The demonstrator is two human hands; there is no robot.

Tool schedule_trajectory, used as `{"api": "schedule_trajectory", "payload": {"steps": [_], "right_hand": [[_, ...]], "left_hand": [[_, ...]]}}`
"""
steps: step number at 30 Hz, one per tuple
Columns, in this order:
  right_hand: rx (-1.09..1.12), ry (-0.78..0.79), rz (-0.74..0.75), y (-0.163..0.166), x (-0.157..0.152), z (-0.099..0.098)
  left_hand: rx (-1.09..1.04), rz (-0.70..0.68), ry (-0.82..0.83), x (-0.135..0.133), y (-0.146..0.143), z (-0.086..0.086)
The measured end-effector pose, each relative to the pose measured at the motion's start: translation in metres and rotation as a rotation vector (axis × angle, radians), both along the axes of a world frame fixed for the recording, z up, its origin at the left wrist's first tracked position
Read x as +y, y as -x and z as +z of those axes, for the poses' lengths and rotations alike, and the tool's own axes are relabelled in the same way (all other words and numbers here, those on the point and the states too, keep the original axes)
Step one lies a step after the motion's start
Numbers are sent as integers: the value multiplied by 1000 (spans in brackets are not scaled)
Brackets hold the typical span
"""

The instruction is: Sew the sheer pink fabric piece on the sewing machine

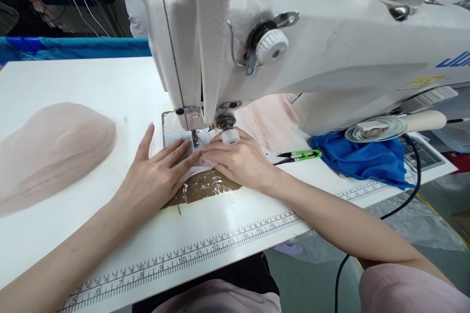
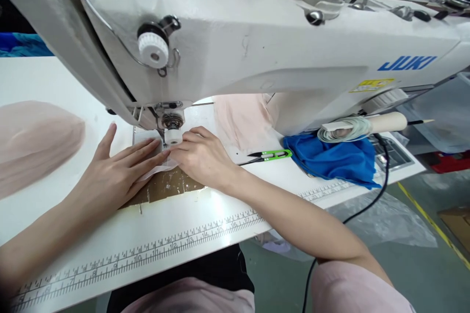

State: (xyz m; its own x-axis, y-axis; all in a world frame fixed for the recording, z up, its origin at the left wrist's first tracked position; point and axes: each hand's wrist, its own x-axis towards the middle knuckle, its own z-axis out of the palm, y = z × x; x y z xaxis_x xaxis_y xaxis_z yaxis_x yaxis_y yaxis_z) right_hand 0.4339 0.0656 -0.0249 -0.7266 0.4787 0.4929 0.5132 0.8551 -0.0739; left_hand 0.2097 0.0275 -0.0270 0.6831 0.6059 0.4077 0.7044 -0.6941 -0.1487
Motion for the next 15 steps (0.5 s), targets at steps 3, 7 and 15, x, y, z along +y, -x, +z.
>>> {"api": "schedule_trajectory", "payload": {"steps": [3,7,15], "right_hand": [[-13,-44,-19,1,1,-1],[11,-130,30,-1,-6,0],[7,-192,72,-4,-13,-1]], "left_hand": [[-14,18,5,0,0,0],[-18,-13,36,-15,-3,2],[-28,-23,54,-32,-5,5]]}}
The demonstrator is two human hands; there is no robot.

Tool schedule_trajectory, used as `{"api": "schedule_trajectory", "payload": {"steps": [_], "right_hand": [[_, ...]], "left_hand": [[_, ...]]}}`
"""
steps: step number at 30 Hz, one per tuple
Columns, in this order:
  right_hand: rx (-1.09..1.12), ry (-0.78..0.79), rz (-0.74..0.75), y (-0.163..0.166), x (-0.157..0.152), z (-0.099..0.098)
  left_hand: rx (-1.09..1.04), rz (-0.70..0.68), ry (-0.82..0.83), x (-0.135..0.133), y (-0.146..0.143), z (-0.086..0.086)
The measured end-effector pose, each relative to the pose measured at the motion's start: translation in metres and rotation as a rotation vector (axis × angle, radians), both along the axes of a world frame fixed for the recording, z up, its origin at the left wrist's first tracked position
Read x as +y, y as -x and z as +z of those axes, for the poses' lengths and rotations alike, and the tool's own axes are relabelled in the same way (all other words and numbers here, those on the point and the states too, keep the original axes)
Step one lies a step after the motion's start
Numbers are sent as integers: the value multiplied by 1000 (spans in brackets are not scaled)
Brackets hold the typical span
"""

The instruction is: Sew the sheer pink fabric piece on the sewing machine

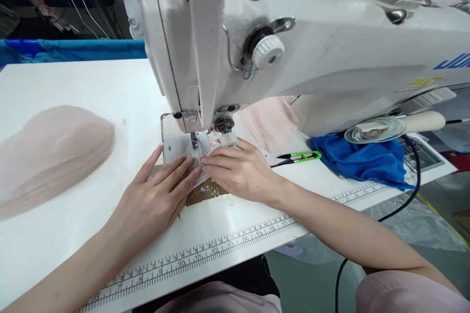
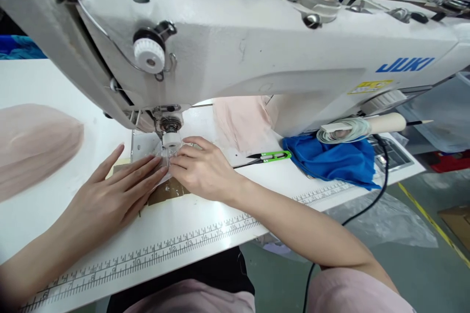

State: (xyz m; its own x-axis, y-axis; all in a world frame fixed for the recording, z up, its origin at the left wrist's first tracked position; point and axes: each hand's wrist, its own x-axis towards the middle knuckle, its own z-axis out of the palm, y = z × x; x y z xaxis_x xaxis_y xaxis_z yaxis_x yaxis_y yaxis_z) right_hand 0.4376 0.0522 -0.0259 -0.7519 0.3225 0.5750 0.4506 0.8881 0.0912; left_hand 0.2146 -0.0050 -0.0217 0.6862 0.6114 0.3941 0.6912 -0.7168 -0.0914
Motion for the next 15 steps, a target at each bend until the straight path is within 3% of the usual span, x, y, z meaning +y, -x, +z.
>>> {"api": "schedule_trajectory", "payload": {"steps": [15], "right_hand": [[-17,15,-2,0,1,2]], "left_hand": [[8,6,16,4,2,-2]]}}
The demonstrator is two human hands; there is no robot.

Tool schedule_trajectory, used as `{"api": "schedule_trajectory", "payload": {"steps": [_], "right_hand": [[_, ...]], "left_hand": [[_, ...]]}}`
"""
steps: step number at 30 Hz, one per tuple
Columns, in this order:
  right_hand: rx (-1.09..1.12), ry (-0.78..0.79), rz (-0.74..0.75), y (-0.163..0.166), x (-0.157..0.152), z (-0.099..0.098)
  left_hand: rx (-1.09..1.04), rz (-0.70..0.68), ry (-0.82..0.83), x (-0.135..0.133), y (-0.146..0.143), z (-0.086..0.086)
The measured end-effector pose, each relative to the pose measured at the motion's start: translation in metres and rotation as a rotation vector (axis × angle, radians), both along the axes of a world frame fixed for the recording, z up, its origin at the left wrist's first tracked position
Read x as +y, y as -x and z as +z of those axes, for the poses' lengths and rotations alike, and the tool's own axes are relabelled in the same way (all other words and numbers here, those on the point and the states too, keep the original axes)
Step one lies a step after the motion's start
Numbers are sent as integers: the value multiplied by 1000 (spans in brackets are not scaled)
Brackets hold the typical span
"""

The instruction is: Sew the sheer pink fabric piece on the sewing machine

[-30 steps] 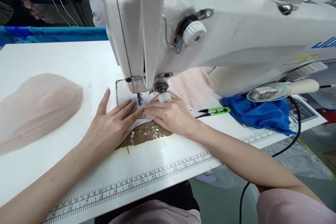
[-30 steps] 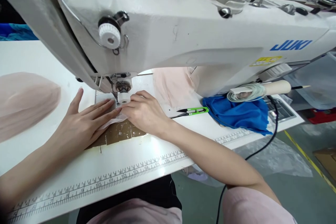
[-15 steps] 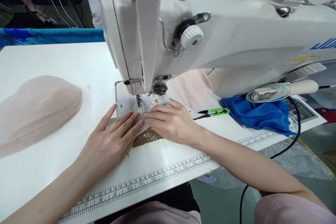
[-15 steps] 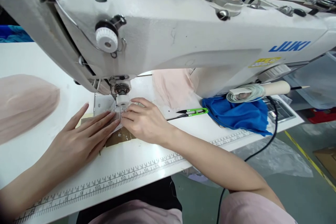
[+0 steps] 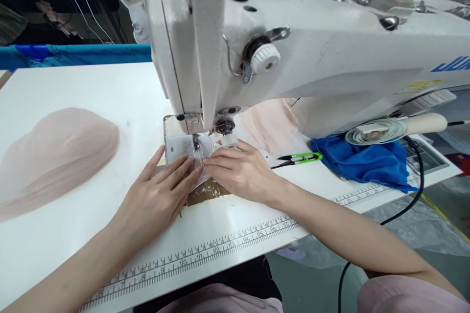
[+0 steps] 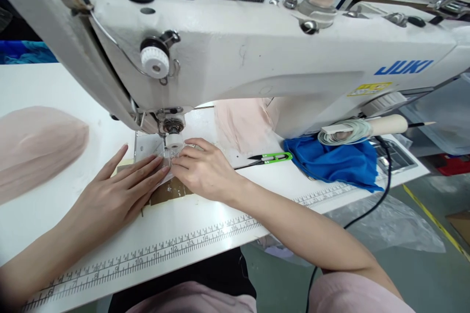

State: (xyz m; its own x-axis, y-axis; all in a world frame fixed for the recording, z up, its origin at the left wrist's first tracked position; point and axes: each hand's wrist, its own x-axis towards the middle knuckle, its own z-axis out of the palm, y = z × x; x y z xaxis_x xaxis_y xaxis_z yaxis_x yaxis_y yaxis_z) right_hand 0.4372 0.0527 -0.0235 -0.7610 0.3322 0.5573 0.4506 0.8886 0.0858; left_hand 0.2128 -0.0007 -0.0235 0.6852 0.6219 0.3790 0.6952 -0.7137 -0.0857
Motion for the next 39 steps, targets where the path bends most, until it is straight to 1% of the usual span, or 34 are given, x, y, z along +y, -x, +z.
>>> {"api": "schedule_trajectory", "payload": {"steps": [3,8,12,19,26,32,39], "right_hand": [[8,-17,-12,1,2,-2],[15,-4,-33,3,6,-5],[9,12,-71,5,10,-7],[11,0,-79,5,12,-7],[4,40,-69,5,11,-8],[8,-3,-72,6,12,-9],[-8,43,-99,7,14,-10]], "left_hand": [[22,4,-23,2,0,2],[43,74,37,9,-1,4],[17,36,-27,17,2,-1],[-16,0,-22,18,6,-3],[-33,-7,-29,20,6,-2],[-26,-6,-31,22,6,-1],[-65,29,-3,25,6,-3]]}}
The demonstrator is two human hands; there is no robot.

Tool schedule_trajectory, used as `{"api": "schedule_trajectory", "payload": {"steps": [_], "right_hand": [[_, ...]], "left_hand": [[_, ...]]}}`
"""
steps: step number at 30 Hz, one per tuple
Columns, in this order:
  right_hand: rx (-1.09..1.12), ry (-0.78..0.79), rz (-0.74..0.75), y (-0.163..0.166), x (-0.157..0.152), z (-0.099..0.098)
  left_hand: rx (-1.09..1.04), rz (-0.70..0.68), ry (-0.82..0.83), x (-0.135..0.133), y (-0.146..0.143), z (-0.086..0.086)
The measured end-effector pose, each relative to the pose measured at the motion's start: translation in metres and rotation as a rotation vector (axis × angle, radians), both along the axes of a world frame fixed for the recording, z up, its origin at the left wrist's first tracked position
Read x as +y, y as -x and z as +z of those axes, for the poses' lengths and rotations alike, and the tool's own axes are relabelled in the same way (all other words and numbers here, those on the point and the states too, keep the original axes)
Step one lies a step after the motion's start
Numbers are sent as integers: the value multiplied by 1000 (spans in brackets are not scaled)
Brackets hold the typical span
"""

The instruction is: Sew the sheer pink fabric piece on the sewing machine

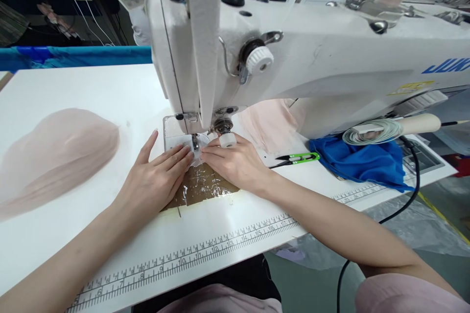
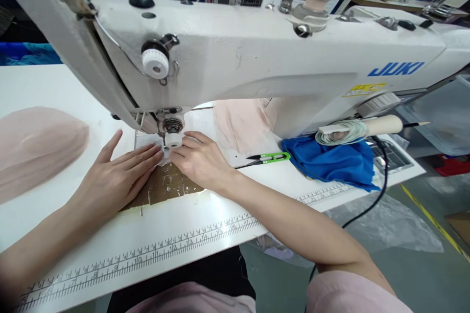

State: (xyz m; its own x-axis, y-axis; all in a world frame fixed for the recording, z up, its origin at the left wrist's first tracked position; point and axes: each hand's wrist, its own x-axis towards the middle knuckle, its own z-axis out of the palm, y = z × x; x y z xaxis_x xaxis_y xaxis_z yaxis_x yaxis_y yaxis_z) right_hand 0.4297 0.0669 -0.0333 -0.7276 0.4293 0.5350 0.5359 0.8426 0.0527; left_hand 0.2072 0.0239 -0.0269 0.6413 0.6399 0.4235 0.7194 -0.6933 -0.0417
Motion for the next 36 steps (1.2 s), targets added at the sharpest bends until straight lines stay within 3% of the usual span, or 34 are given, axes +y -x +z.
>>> {"api": "schedule_trajectory", "payload": {"steps": [8,26,31,36], "right_hand": [[-49,-84,-70,3,0,1],[-73,-35,-74,4,3,-1],[-61,-49,-72,1,2,1],[11,8,-42,2,-7,8]], "left_hand": [[8,9,-28,3,0,-2],[26,63,-22,5,-1,-3],[96,136,-50,0,0,5],[99,75,-212,-10,-2,20]]}}
